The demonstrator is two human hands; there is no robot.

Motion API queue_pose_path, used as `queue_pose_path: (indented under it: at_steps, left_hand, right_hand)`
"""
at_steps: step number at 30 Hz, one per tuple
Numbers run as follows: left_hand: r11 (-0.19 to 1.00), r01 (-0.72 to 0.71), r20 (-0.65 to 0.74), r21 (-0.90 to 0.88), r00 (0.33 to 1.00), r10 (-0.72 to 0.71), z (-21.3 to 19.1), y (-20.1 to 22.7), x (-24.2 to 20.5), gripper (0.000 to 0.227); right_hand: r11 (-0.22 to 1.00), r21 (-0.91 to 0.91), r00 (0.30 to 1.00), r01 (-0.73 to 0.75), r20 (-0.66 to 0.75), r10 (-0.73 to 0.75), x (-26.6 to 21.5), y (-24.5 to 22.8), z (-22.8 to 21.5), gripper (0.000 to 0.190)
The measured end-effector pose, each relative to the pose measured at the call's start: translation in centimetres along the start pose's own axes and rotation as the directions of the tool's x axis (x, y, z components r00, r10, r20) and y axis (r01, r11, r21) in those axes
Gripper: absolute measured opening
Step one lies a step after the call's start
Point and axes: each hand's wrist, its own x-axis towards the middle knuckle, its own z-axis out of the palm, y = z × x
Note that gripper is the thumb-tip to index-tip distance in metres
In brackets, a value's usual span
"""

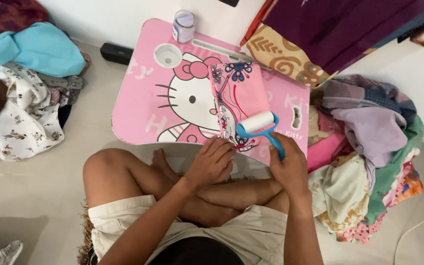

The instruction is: A person is using a lint roller to remove lint or hair from a small pink patterned cloth on a small table.

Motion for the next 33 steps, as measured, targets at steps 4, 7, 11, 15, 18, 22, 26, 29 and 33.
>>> queue_pose_path:
  at_steps: [4,7,11,15,18,22,26,29,33]
  left_hand:
    - [0.997,-0.057,0.037,0.053,0.998,0.055,-0.1,-0.5,0.7,0.020]
    - [0.995,-0.058,0.068,0.076,0.996,0.053,0.5,-0.2,1.5,0.016]
    - [0.991,-0.132,0.266,0.009,0.956,0.125,1.7,0.2,4.4,0.034]
    - [0.955,-0.230,0.509,-0.189,0.808,0.296,3.6,0.2,5.6,0.066]
    - [0.948,-0.219,0.591,-0.233,0.742,0.316,4.1,0.0,6.1,0.076]
    - [0.945,-0.239,0.732,-0.224,0.599,0.325,4.3,-0.9,5.9,0.078]
    - [0.944,-0.207,0.702,-0.257,0.632,0.330,4.4,-0.9,6.1,0.086]
    - [0.944,-0.202,0.676,-0.261,0.660,0.327,4.2,-0.9,6.3,0.085]
    - [0.943,-0.130,0.669,-0.308,0.675,0.311,4.5,-0.9,5.9,0.091]
  right_hand:
    - [0.999,0.001,0.999,-0.040,-0.017,0.040,-3.3,1.2,-1.3,0.036]
    - [0.989,0.085,0.992,-0.118,-0.030,0.121,-4.5,1.0,-2.4,0.034]
    - [0.964,0.126,0.952,-0.234,-0.173,0.253,-4.2,0.3,-3.1,0.035]
    - [0.927,0.201,0.903,-0.318,-0.233,0.360,-3.0,-0.3,-3.0,0.035]
    - [0.954,0.110,0.939,-0.278,-0.180,0.294,-2.4,0.0,-2.3,0.035]
    - [0.965,0.103,0.960,-0.241,-0.123,0.253,-0.9,1.2,0.7,0.034]
    - [0.975,-0.065,0.974,-0.214,-0.096,0.207,2.1,2.1,3.2,0.036]
    - [0.975,-0.057,0.976,-0.216,-0.044,0.214,5.9,1.9,4.2,0.036]
    - [0.979,-0.076,0.982,-0.188,-0.013,0.188,10.8,4.1,7.7,0.036]
